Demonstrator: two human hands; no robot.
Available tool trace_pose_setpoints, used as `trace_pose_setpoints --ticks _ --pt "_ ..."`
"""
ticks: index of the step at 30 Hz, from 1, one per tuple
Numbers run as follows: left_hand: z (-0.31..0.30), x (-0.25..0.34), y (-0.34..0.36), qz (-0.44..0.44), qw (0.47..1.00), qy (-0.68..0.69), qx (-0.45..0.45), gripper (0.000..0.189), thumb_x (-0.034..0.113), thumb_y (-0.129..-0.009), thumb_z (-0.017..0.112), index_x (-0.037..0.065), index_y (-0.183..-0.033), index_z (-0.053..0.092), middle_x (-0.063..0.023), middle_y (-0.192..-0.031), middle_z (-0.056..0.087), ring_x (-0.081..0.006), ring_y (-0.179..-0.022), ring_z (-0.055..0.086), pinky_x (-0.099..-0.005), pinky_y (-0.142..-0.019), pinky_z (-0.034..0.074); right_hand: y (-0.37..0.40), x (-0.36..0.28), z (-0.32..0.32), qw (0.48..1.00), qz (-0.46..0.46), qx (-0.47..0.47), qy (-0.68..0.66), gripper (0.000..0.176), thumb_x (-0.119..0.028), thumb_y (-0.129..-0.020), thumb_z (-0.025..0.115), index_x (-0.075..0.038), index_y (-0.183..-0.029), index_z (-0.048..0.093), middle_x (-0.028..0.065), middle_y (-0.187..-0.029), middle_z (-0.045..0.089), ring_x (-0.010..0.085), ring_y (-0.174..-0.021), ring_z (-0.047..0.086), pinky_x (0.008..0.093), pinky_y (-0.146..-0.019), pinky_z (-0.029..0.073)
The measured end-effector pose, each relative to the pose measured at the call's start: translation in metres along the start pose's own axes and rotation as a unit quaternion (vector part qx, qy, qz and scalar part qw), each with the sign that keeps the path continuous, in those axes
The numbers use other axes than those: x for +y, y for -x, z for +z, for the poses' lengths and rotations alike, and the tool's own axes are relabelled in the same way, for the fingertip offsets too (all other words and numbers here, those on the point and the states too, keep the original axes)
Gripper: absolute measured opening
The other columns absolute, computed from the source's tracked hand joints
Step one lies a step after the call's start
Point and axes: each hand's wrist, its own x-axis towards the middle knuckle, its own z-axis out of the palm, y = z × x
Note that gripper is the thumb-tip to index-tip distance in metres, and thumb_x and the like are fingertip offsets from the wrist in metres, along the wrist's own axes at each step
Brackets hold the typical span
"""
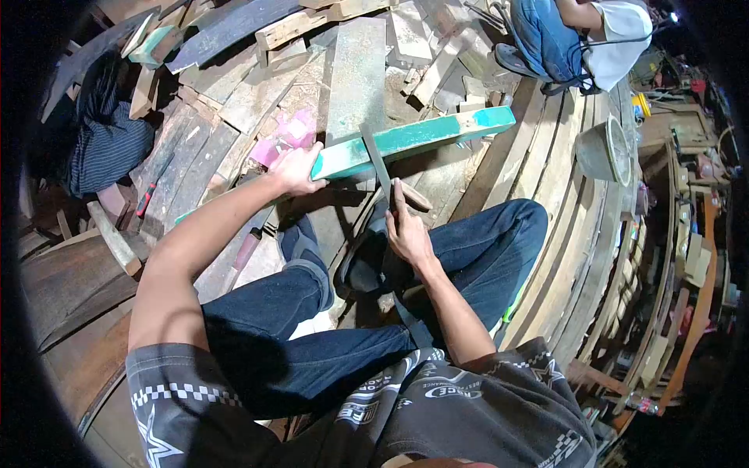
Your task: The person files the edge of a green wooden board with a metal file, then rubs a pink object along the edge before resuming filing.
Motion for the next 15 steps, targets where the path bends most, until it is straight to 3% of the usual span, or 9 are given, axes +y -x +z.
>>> trace_pose_setpoints --ticks 7,8,12,15 --pt "-0.002 0.003 0.002 -0.002 1.0 -0.002 0.0 0.082 0.046 -0.073 0.075 -0.003 -0.129 0.04 -0.0285 -0.087 0.065 -0.0462 -0.084 0.065 -0.0533 -0.079 0.052 -0.002 0.001 0.005 1.0 0.0 -0.007 0.003 0.076 -0.019 -0.097 0.05 -0.019 -0.157 0.003 0.0337 -0.071 0.061 0.0519 -0.062 0.06 0.0614 -0.06 0.047" --pt "-0.003 0.002 0.001 -0.001 1.0 -0.001 0.0 0.082 0.045 -0.073 0.075 -0.003 -0.129 0.04 -0.0285 -0.086 0.065 -0.0464 -0.083 0.065 -0.0532 -0.079 0.052 -0.001 0.0 0.003 0.999 0.028 -0.025 -0.003 0.077 -0.017 -0.095 0.052 -0.019 -0.157 0.006 0.0348 -0.082 0.063 0.0523 -0.07 0.061 0.0603 -0.066 0.047" --pt "-0.001 0.002 0.003 0.001 1.0 -0.007 0.013 0.086 0.045 -0.073 0.075 -0.004 -0.133 0.038 -0.0286 -0.085 0.066 -0.047 -0.082 0.065 -0.053 -0.077 0.053 -0.002 0.0 0.003 0.999 0.033 -0.03 -0.003 0.077 -0.016 -0.095 0.052 -0.02 -0.157 0.006 0.0367 -0.085 0.062 0.0532 -0.071 0.06 0.0609 -0.066 0.046" --pt "-0.011 0.009 0.005 -0.012 1.0 -0.013 -0.006 0.087 0.046 -0.074 0.075 -0.003 -0.134 0.037 -0.0288 -0.088 0.066 -0.0461 -0.083 0.066 -0.0528 -0.079 0.054 -0.002 0.003 0.007 1.0 0.002 -0.006 -0.003 0.077 -0.021 -0.096 0.051 -0.02 -0.157 0.004 0.0345 -0.073 0.062 0.0527 -0.065 0.06 0.0612 -0.062 0.048"
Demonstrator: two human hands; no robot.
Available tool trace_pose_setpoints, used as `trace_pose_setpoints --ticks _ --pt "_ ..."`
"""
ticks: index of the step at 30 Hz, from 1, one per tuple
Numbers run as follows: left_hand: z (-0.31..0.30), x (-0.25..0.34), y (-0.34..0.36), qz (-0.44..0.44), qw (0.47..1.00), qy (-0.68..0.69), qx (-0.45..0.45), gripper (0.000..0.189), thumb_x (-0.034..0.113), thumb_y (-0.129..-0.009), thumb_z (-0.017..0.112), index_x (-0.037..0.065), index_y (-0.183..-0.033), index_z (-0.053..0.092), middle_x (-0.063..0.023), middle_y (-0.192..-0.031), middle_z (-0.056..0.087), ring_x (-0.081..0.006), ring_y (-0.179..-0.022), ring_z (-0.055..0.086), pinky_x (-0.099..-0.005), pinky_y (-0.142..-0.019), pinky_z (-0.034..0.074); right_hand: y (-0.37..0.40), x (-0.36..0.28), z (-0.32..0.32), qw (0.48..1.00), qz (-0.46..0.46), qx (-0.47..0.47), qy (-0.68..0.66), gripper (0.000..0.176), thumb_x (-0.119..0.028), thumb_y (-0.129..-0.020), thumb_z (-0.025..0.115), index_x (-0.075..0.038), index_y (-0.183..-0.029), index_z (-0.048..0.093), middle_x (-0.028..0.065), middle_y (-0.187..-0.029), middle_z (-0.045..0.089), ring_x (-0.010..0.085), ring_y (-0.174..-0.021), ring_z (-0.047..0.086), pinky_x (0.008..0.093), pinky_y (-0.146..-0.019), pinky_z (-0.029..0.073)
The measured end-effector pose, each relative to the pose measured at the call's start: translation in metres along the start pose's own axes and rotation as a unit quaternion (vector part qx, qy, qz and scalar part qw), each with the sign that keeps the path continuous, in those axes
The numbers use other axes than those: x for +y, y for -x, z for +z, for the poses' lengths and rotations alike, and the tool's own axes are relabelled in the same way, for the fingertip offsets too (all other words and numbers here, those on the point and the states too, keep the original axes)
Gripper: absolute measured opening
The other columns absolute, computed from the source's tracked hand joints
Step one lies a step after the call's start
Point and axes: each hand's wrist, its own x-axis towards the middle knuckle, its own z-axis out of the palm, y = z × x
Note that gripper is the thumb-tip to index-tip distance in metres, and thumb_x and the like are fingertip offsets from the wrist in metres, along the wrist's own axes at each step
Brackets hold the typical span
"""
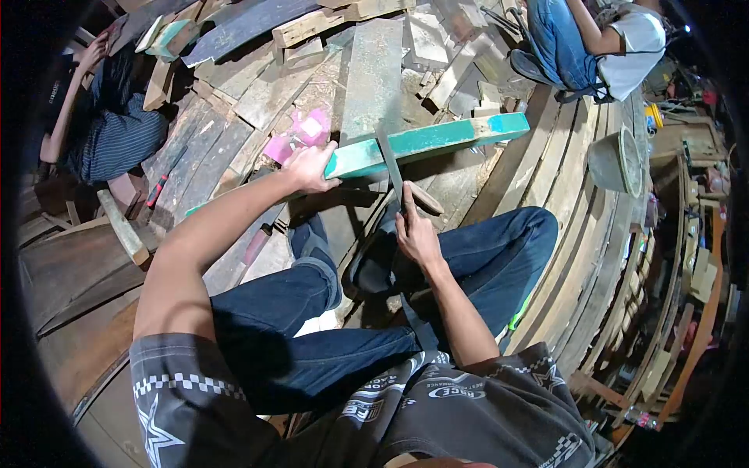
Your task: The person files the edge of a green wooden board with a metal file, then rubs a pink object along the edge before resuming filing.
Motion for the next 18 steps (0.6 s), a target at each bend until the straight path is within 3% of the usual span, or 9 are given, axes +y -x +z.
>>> trace_pose_setpoints --ticks 6,18 --pt "0.0013 -0.0009 -0.0015 -0.004 1.0 -0.014 -0.012 0.088 0.049 -0.075 0.074 -0.002 -0.137 0.036 -0.0291 -0.094 0.066 -0.0448 -0.088 0.066 -0.0519 -0.082 0.054 -0.0013 0.0046 0.0033 1.0 -0.007 -0.002 0.002 0.077 -0.018 -0.096 0.049 -0.02 -0.157 0.002 0.0349 -0.073 0.062 0.0523 -0.065 0.061 0.0609 -0.061 0.047" --pt "0.0041 -0.0028 -0.0016 -0.007 1.0 -0.012 -0.008 0.086 0.049 -0.074 0.074 0.001 -0.135 0.037 -0.027 -0.092 0.067 -0.0447 -0.083 0.067 -0.0533 -0.081 0.053 -0.0022 0.0066 0.0059 1.0 -0.017 0.009 -0.006 0.076 -0.02 -0.097 0.049 -0.021 -0.157 0.003 0.0345 -0.076 0.062 0.0527 -0.069 0.061 0.0607 -0.064 0.048"
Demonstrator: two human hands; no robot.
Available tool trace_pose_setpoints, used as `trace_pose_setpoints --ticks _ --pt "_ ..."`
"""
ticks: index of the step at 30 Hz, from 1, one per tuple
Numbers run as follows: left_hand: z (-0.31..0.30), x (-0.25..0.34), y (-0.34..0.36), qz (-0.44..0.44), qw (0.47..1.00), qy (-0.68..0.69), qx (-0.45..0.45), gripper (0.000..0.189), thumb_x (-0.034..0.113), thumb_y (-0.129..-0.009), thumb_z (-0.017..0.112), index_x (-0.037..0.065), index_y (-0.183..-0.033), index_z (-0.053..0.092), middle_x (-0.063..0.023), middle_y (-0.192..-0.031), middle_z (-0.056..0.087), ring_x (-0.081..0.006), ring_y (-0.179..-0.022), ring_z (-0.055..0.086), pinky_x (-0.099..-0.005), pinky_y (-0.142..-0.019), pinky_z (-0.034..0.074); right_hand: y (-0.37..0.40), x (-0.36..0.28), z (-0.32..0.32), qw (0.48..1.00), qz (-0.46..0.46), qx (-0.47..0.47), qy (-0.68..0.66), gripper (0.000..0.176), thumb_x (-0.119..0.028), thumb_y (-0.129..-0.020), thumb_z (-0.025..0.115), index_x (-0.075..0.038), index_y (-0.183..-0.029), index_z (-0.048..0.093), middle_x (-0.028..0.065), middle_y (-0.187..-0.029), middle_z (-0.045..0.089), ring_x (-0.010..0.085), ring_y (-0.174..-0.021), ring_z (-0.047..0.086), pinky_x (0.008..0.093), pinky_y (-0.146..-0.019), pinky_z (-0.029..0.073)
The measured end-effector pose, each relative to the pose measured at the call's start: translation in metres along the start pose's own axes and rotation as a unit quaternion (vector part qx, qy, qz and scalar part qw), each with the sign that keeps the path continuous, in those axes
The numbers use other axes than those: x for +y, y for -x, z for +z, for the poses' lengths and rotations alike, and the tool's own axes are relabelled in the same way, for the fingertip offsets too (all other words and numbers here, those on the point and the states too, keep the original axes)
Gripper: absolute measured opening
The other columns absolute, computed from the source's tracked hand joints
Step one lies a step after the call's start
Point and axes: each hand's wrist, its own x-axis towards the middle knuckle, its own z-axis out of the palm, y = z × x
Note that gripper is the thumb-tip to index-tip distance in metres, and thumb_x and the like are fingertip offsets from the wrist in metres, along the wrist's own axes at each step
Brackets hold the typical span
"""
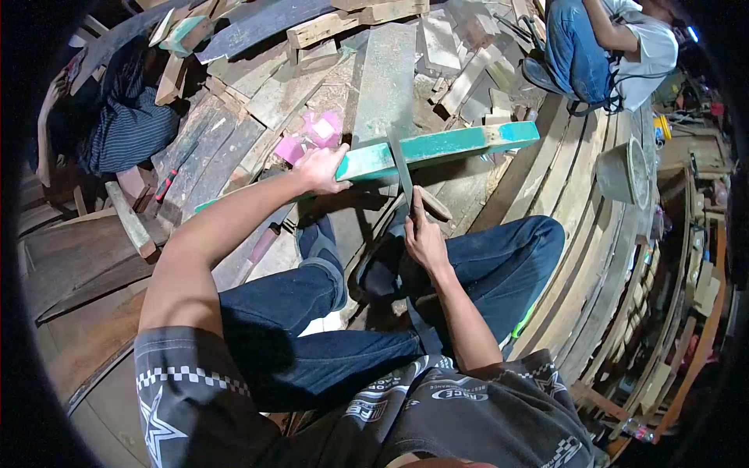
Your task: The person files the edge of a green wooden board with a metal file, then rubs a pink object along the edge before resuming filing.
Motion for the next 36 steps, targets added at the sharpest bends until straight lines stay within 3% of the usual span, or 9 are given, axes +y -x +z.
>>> trace_pose_setpoints --ticks 3,6,11,14,18,21,24,36 --pt "-0.004 0.002 0.001 -0.006 1.0 0.01 -0.01 0.085 0.048 -0.074 0.074 0.001 -0.134 0.037 -0.0271 -0.091 0.066 -0.0453 -0.087 0.066 -0.053 -0.083 0.052 -0.001 -0.002 -0.001 1.0 0.008 -0.007 0.0 0.075 -0.02 -0.097 0.049 -0.021 -0.157 0.004 0.0345 -0.077 0.063 0.0533 -0.071 0.061 0.0606 -0.064 0.047" --pt "0.002 -0.001 0.001 -0.001 1.0 0.007 0.015 0.086 0.049 -0.074 0.074 0.001 -0.135 0.037 -0.0274 -0.091 0.066 -0.0461 -0.09 0.065 -0.0528 -0.085 0.051 -0.002 -0.014 -0.013 0.997 0.063 -0.043 -0.027 0.073 -0.012 -0.095 0.05 -0.019 -0.157 0.011 0.0377 -0.107 0.061 0.0525 -0.093 0.061 0.0556 -0.08 0.049" --pt "0.007 -0.003 0.0 0.013 1.0 0.014 0.025 0.088 0.049 -0.074 0.074 0.0 -0.137 0.036 -0.028 -0.092 0.066 -0.047 -0.089 0.065 -0.0523 -0.085 0.052 -0.002 -0.009 -0.008 0.997 0.062 -0.034 -0.007 0.072 -0.012 -0.095 0.05 -0.019 -0.157 0.013 0.0367 -0.101 0.062 0.0523 -0.089 0.062 0.0558 -0.078 0.049" --pt "-0.005 0.003 0.003 -0.002 1.0 0.015 -0.004 0.088 0.049 -0.074 0.074 0.0 -0.137 0.036 -0.0277 -0.092 0.067 -0.0459 -0.088 0.066 -0.053 -0.084 0.052 -0.002 0.003 0.0 1.0 0.012 -0.009 0.007 0.074 -0.022 -0.097 0.047 -0.024 -0.157 0.003 0.0346 -0.077 0.063 0.0536 -0.071 0.061 0.0617 -0.064 0.046" --pt "-0.001 0.001 0.002 0.006 1.0 0.014 0.009 0.087 0.049 -0.074 0.075 0.0 -0.135 0.037 -0.0281 -0.092 0.066 -0.046 -0.087 0.066 -0.0528 -0.082 0.053 -0.001 0.004 0.001 1.0 0.012 -0.005 0.011 0.074 -0.023 -0.098 0.048 -0.024 -0.157 0.004 0.0336 -0.076 0.063 0.053 -0.071 0.062 0.0605 -0.065 0.048" --pt "-0.001 0.0 0.001 0.009 1.0 0.017 0.009 0.085 0.048 -0.074 0.075 0.0 -0.133 0.038 -0.0284 -0.091 0.066 -0.0465 -0.087 0.066 -0.053 -0.081 0.053 -0.002 0.0 -0.001 1.0 0.017 -0.01 0.012 0.073 -0.024 -0.098 0.047 -0.024 -0.157 0.004 0.0333 -0.076 0.063 0.0526 -0.072 0.062 0.06 -0.065 0.048" --pt "-0.003 0.001 0.002 0.009 1.0 0.023 0.012 0.084 0.048 -0.073 0.075 0.0 -0.131 0.038 -0.029 -0.09 0.065 -0.0469 -0.088 0.065 -0.0536 -0.081 0.052 -0.001 -0.01 -0.009 0.996 0.076 -0.045 -0.014 0.073 -0.013 -0.096 0.05 -0.021 -0.157 0.011 0.0355 -0.11 0.061 0.0519 -0.096 0.061 0.0516 -0.08 0.05" --pt "-0.006 0.004 0.003 0.007 1.0 0.023 0.004 0.086 0.047 -0.073 0.075 -0.002 -0.134 0.038 -0.0293 -0.09 0.066 -0.0467 -0.089 0.065 -0.0527 -0.083 0.053 -0.001 -0.012 -0.01 0.996 0.07 -0.044 -0.018 0.072 -0.012 -0.096 0.049 -0.02 -0.157 0.011 0.0342 -0.108 0.063 0.0507 -0.095 0.062 0.0516 -0.081 0.049"
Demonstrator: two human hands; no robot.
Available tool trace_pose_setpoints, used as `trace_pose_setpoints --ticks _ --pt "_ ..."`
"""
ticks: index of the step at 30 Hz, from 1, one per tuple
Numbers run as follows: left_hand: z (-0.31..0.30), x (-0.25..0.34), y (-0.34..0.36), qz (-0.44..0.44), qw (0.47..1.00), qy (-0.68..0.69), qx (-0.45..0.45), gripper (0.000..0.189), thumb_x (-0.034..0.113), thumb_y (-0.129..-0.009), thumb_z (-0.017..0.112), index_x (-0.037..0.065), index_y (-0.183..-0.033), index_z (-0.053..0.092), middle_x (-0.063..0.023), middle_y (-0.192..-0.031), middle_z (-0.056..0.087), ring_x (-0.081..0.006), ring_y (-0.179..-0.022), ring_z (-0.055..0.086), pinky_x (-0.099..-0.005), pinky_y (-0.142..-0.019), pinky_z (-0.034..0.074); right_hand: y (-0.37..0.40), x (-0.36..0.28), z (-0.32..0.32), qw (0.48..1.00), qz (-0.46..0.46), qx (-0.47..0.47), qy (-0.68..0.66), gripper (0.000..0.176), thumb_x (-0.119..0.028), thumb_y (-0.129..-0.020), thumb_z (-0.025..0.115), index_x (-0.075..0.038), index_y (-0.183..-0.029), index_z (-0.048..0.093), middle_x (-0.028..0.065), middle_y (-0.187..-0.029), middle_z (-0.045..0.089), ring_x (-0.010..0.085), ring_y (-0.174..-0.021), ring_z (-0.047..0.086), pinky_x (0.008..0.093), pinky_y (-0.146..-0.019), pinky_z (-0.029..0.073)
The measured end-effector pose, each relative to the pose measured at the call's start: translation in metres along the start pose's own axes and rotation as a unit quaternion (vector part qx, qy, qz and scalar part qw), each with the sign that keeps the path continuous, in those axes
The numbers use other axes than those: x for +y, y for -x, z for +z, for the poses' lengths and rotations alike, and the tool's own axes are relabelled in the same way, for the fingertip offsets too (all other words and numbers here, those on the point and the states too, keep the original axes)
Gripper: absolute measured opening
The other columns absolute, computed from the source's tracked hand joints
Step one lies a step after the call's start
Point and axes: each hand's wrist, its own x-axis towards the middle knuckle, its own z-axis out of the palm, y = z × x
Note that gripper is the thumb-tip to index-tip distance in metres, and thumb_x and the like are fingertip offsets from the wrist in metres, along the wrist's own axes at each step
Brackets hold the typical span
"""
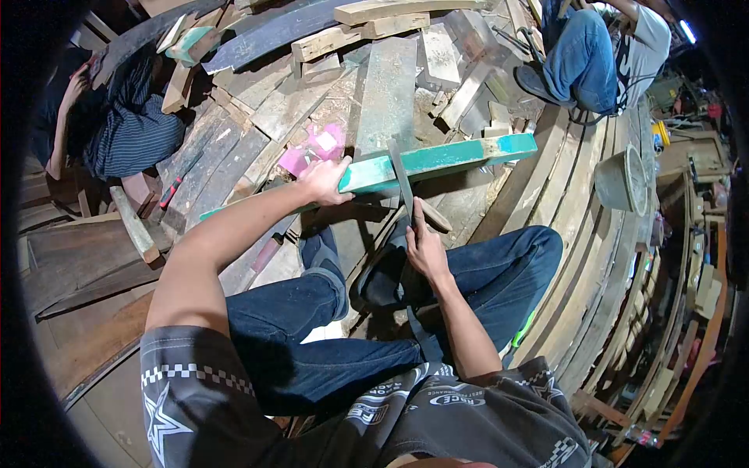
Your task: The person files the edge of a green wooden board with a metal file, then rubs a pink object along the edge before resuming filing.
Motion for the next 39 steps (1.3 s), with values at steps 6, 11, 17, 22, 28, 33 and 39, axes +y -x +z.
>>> trace_pose_setpoints --ticks 6,11,17,22,28,33,39 --pt "0.007 -0.004 -0.001 0.011 1.0 -0.007 0.025 0.087 0.047 -0.074 0.075 -0.002 -0.135 0.037 -0.0292 -0.091 0.066 -0.0466 -0.089 0.066 -0.0524 -0.084 0.052 -0.001 -0.001 -0.001 1.0 0.017 -0.012 -0.003 0.072 -0.014 -0.097 0.049 -0.021 -0.157 0.011 0.0344 -0.111 0.062 0.0509 -0.095 0.062 0.0524 -0.081 0.049" --pt "-0.001 0.001 0.0 -0.007 1.0 -0.001 -0.011 0.085 0.047 -0.075 0.075 -0.002 -0.134 0.037 -0.0295 -0.091 0.066 -0.0468 -0.089 0.065 -0.0526 -0.085 0.052 -0.001 0.0 0.0 1.0 0.021 -0.014 0.001 0.072 -0.014 -0.096 0.049 -0.02 -0.157 0.011 0.0353 -0.105 0.063 0.0512 -0.091 0.063 0.0535 -0.08 0.049" --pt "-0.002 0.0 0.0 -0.005 1.0 0.012 -0.017 0.084 0.046 -0.075 0.075 -0.002 -0.133 0.037 -0.0297 -0.093 0.066 -0.047 -0.091 0.065 -0.053 -0.085 0.052 -0.001 -0.001 -0.001 1.0 0.014 -0.012 0.001 0.072 -0.014 -0.096 0.049 -0.02 -0.157 0.01 0.0358 -0.101 0.063 0.0512 -0.088 0.063 0.054 -0.078 0.049" --pt "0.0 -0.001 -0.001 -0.002 1.0 0.005 -0.01 0.083 0.046 -0.075 0.075 -0.001 -0.132 0.038 -0.0294 -0.094 0.065 -0.047 -0.092 0.064 -0.0541 -0.085 0.051 -0.001 0.003 0.001 1.0 0.0 -0.005 -0.005 0.073 -0.014 -0.096 0.05 -0.02 -0.157 0.011 0.036 -0.102 0.063 0.0513 -0.088 0.063 0.0554 -0.076 0.048" --pt "0.002 -0.002 -0.001 0.001 1.0 0.006 -0.002 0.081 0.046 -0.074 0.075 0.0 -0.13 0.039 -0.0292 -0.093 0.065 -0.0477 -0.092 0.064 -0.0543 -0.085 0.051 -0.003 0.013 0.01 0.998 -0.046 0.03 0.015 0.074 -0.021 -0.098 0.048 -0.026 -0.157 0.004 0.0322 -0.078 0.064 0.0518 -0.072 0.062 0.059 -0.065 0.047" --pt "0.002 -0.001 0.0 0.004 1.0 -0.005 0.005 0.082 0.048 -0.075 0.075 0.0 -0.132 0.039 -0.0293 -0.093 0.065 -0.0464 -0.091 0.065 -0.0541 -0.085 0.051 -0.003 0.012 0.009 0.998 -0.055 0.035 0.022 0.075 -0.021 -0.098 0.048 -0.025 -0.157 0.003 0.0326 -0.078 0.063 0.0525 -0.072 0.062 0.0595 -0.065 0.047" --pt "0.009 -0.006 -0.002 0.015 0.999 -0.008 0.031 0.082 0.047 -0.074 0.075 0.001 -0.131 0.039 -0.0287 -0.091 0.065 -0.0467 -0.089 0.065 -0.054 -0.085 0.052 -0.004 0.014 0.009 0.997 -0.062 0.036 0.012 0.075 -0.022 -0.098 0.048 -0.025 -0.157 0.003 0.0323 -0.076 0.063 0.0525 -0.071 0.062 0.0598 -0.064 0.047"
